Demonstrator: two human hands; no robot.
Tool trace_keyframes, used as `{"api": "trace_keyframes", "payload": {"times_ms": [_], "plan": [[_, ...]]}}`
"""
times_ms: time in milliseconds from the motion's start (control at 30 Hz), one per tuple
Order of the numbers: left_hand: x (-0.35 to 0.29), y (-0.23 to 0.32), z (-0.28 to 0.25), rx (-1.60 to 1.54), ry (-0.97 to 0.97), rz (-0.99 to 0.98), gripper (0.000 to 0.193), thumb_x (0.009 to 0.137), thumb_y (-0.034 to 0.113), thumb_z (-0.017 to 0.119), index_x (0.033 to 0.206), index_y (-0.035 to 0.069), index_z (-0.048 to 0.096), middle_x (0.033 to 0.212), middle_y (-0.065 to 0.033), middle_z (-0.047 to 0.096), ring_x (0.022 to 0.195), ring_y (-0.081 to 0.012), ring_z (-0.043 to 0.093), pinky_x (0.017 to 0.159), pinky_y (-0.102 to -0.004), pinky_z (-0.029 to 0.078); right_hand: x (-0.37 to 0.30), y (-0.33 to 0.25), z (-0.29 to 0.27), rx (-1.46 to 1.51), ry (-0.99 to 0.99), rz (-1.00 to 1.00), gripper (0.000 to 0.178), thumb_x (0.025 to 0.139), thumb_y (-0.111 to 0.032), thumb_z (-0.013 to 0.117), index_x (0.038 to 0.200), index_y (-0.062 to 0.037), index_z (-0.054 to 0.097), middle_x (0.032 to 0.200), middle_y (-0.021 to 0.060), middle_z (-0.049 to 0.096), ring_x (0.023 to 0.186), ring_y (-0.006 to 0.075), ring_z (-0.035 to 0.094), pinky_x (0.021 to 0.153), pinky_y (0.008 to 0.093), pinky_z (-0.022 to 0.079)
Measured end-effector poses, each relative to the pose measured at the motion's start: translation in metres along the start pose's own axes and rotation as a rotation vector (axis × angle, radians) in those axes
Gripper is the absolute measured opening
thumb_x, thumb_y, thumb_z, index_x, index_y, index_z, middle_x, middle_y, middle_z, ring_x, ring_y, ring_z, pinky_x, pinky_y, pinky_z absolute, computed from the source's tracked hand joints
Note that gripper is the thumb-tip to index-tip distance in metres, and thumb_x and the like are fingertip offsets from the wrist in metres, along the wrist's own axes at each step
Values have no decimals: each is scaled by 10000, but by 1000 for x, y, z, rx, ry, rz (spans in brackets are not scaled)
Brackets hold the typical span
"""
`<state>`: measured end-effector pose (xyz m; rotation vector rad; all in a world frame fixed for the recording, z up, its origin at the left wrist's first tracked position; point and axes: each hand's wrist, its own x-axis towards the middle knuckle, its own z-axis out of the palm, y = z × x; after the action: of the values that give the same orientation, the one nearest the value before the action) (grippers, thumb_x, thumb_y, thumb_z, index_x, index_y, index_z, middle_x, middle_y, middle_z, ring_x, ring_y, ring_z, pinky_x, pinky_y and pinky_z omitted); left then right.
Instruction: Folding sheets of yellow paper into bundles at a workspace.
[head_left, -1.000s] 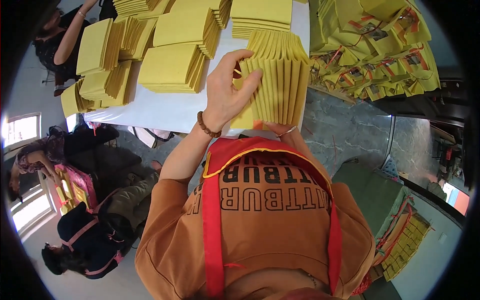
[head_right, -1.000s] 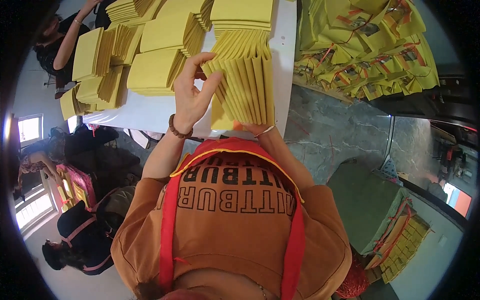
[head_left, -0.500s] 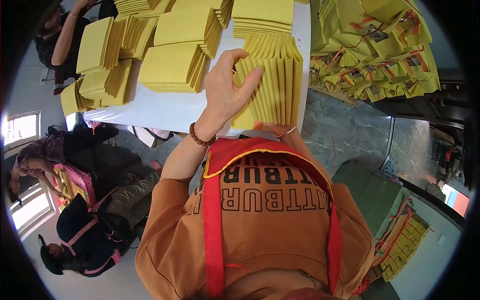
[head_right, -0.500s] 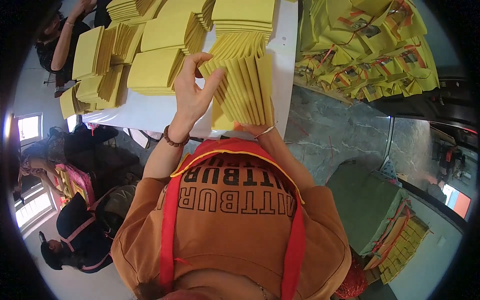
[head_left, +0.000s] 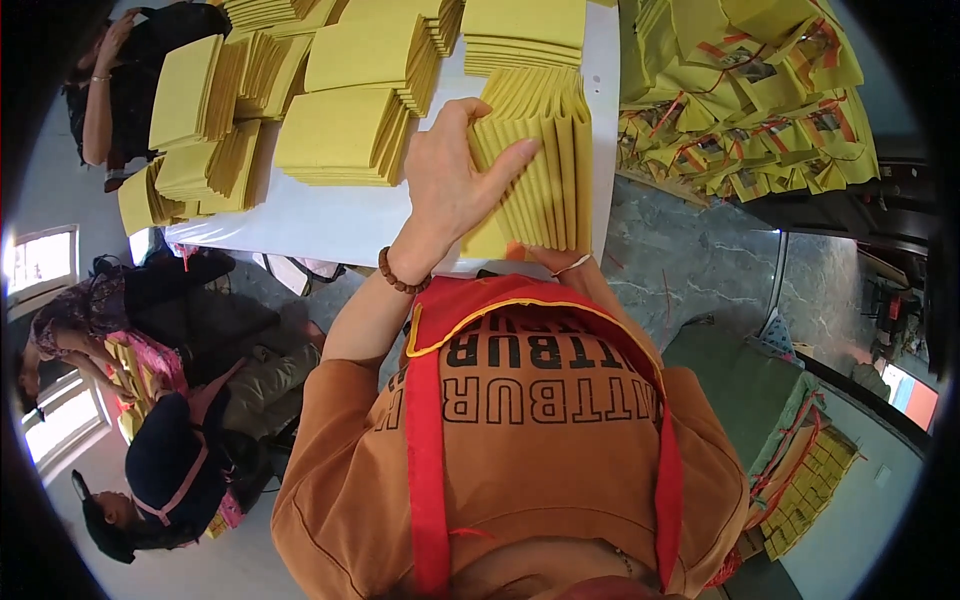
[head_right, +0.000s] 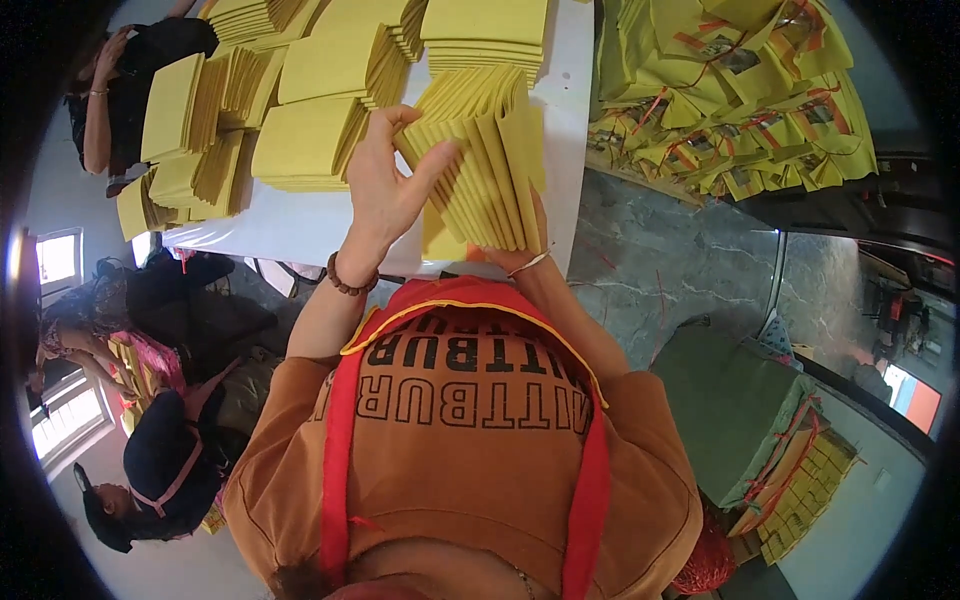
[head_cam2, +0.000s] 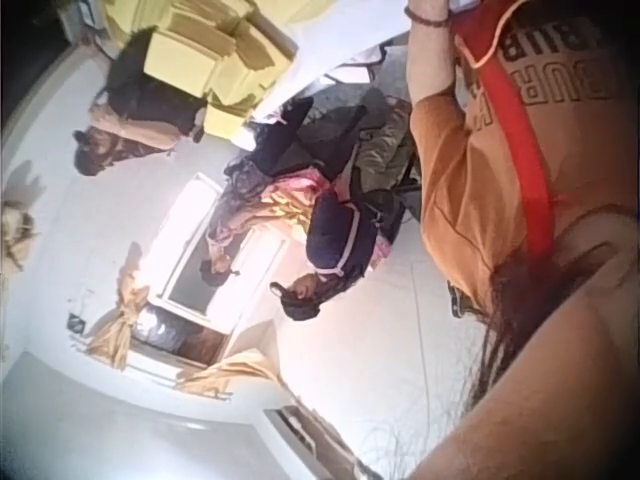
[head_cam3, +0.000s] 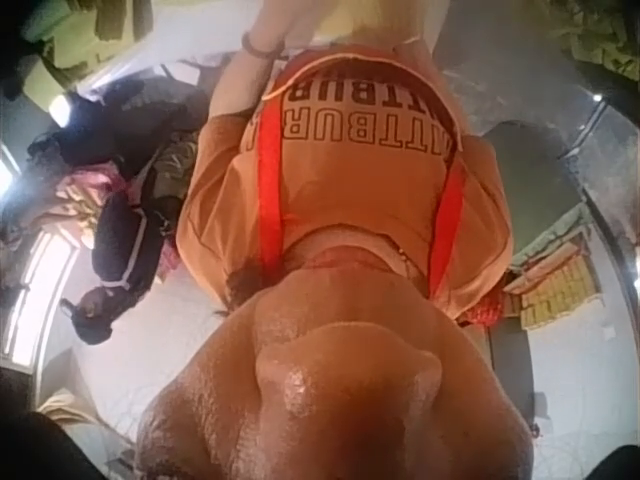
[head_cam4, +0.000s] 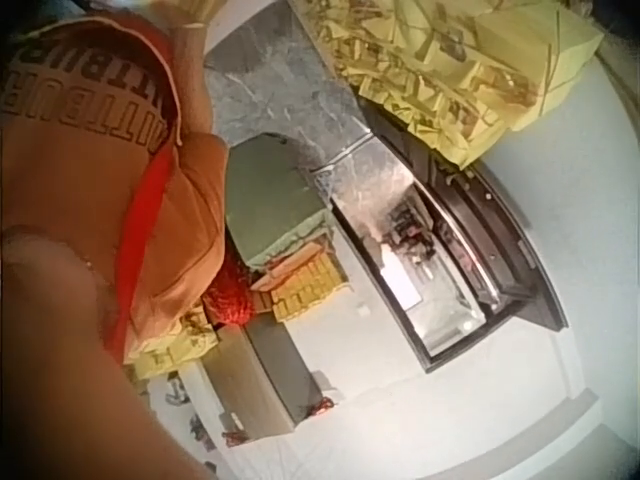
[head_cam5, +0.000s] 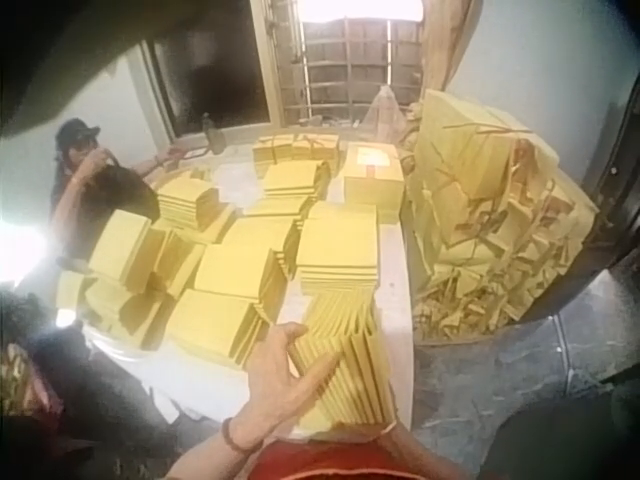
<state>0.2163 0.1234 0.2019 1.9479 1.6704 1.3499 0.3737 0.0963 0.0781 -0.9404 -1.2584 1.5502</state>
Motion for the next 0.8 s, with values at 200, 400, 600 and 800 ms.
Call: {"api": "trace_keyframes", "payload": {"times_ms": [200, 400, 600, 800], "plan": [[-1, -2, -3, 52, -40, -86, 577, 697, 467, 717, 968, -10, 537, 725, -149, 595, 655, -292, 593, 605, -353, 453, -4, 6, -2, 917, -136, 101, 516, 906, -403, 464, 1300, -71, 431, 1287, 109, 494, 1175, 255, 479, 1023, 423, 352], [-21, -14, -16, -662, -120, -342, 713, 757, 357, 683, 1261, -9, 335, 1178, -161, 485, 999, -235, 540, 840, -344, 422, -6, 5, -1, 1171, 76, 285, 481, 887, -343, 518, 1275, -69, 444, 1223, 126, 535, 1105, 251, 537, 954, 401, 436], [-89, -25, -33, -815, 186, -574, 629, 788, 170, 605, 1306, 6, 287, 1280, -149, 391, 1137, -221, 442, 974, -302, 336, -19, -42, 34, 633, 136, 269, 420, 808, -138, 621, 1182, -8, 481, 1070, 124, 581, 950, 237, 605, 807, 335, 518], [-140, -55, -69, -952, 454, -817, 377, 849, 125, 521, 1187, 21, 390, 1106, -88, 505, 1013, -165, 499, 884, -299, 406, -8, -16, 78, 369, -129, 357, 406, 768, -145, 680, 1117, 2, 537, 1000, 89, 608, 893, 169, 599, 739, 283, 495]]}}
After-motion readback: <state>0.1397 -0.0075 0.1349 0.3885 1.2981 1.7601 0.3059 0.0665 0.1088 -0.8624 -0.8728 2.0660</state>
